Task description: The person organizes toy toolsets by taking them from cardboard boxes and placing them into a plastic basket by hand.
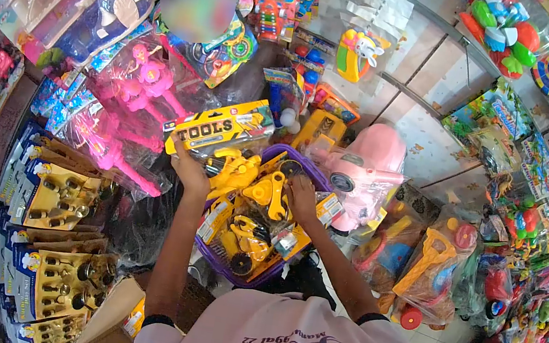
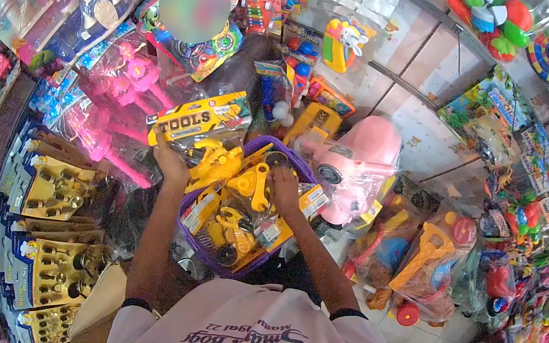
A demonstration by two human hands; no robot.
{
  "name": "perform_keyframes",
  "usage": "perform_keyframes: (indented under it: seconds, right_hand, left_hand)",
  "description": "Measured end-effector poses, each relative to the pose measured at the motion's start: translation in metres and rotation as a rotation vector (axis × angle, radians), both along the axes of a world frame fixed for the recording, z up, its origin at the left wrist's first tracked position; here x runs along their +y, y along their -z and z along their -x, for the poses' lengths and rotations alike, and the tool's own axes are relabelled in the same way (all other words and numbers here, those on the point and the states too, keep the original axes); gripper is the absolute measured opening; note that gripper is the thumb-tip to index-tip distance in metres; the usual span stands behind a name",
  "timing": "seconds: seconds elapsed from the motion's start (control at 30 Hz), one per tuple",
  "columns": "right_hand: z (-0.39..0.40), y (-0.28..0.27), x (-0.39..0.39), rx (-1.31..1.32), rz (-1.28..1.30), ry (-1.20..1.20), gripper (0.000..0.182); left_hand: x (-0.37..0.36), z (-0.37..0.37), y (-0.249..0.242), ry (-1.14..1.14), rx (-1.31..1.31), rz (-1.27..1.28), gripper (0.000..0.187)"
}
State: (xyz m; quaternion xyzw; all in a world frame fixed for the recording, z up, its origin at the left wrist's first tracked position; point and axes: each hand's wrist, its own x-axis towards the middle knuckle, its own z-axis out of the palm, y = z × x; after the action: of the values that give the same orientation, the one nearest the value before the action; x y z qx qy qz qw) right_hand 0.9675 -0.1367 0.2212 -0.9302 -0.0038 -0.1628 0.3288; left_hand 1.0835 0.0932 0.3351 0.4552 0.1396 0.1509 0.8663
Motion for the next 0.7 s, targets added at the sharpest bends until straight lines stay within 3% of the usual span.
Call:
perform_keyframes:
  seconds: [0.17,0.4,0.5,0.6,0.7]
  right_hand:
    - [-0.021,0.010,0.001,-0.092,0.020,-0.086,0.016]
    - [-0.034,0.012,-0.004,-0.220,0.169,-0.212,0.021]
    - [-0.032,0.031,-0.009,0.025,0.209,-0.227,0.029]
    - [-0.018,0.042,-0.010,-0.039,0.209,-0.189,0.027]
    - [-0.002,0.026,0.003,-0.014,0.313,-0.052,0.051]
  left_hand:
    - [0.006,0.004,-0.020,0.006,-0.069,0.005,0.040]
    - [0.006,0.003,-0.003,-0.037,-0.029,-0.037,0.042]
    - [0.008,0.002,0.003,-0.035,-0.026,-0.044,0.041]
    - [0.009,0.000,0.005,-0.020,-0.052,-0.041,0.040]
    - [0.012,-0.003,0.010,0.000,-0.082,-0.024,0.039]
